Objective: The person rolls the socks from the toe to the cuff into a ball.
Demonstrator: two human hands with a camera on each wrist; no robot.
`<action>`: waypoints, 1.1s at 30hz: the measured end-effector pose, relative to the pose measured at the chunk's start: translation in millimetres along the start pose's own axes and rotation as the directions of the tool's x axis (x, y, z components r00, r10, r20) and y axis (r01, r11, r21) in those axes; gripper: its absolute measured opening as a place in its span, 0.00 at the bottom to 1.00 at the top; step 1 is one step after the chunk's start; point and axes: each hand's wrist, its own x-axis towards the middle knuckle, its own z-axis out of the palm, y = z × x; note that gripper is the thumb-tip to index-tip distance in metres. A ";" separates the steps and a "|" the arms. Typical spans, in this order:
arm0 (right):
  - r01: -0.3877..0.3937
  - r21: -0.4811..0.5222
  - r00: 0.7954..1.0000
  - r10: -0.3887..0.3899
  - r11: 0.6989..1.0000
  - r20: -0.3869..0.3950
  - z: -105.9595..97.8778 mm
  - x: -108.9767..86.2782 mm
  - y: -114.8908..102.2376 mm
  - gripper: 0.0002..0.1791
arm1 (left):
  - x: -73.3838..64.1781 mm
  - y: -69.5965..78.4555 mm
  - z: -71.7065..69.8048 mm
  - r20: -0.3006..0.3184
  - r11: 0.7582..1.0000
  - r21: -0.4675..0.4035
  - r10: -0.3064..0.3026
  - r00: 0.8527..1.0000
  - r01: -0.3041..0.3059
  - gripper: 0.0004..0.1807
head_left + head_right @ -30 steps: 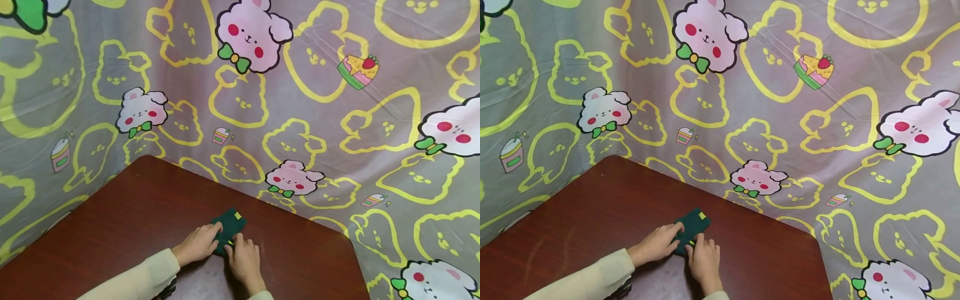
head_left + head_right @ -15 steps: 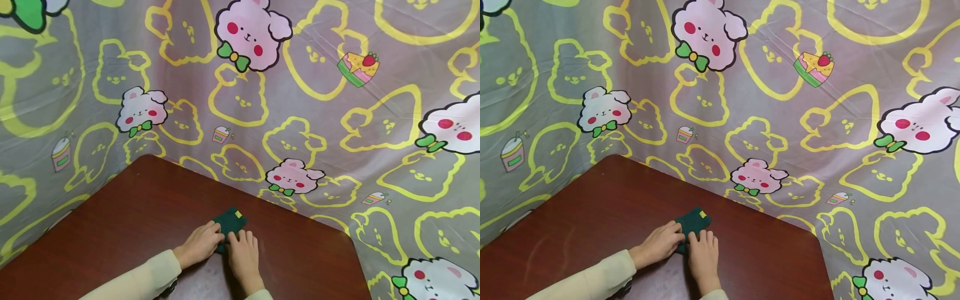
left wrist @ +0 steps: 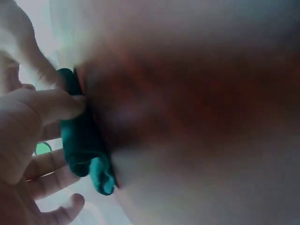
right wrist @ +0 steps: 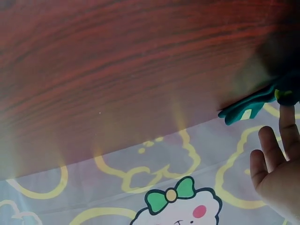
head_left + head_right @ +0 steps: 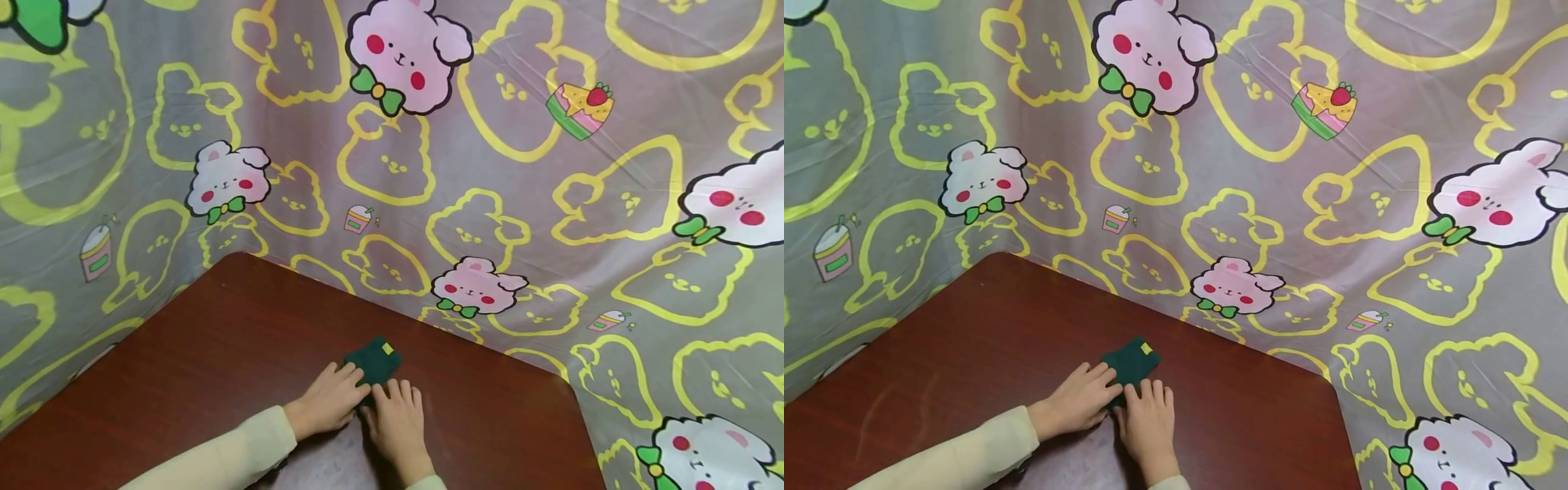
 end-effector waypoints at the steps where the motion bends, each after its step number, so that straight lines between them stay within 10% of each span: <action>1: 0.007 0.002 1.000 -0.007 1.000 0.004 -0.4 0.0 0.2 0.20 | 1.4 0.1 -0.9 -0.009 1.000 0.024 0.012 1.000 -0.012 0.16; 7: -0.004 0.002 0.999 0.004 1.000 0.041 -1.2 0.9 0.6 0.26 | 8.5 0.0 -4.5 0.005 0.998 0.064 0.024 1.000 -0.024 0.13; 15: -0.028 0.026 0.999 0.027 0.999 0.022 1.6 3.7 1.2 0.19 | 10.3 -7.6 -4.9 0.100 0.994 -0.093 -0.042 0.994 0.051 0.12; 33: -0.063 0.099 0.998 0.065 0.993 -0.018 -5.9 6.2 0.7 0.10 | 10.4 -15.1 -19.6 0.290 0.867 -0.416 -0.158 0.944 0.273 0.10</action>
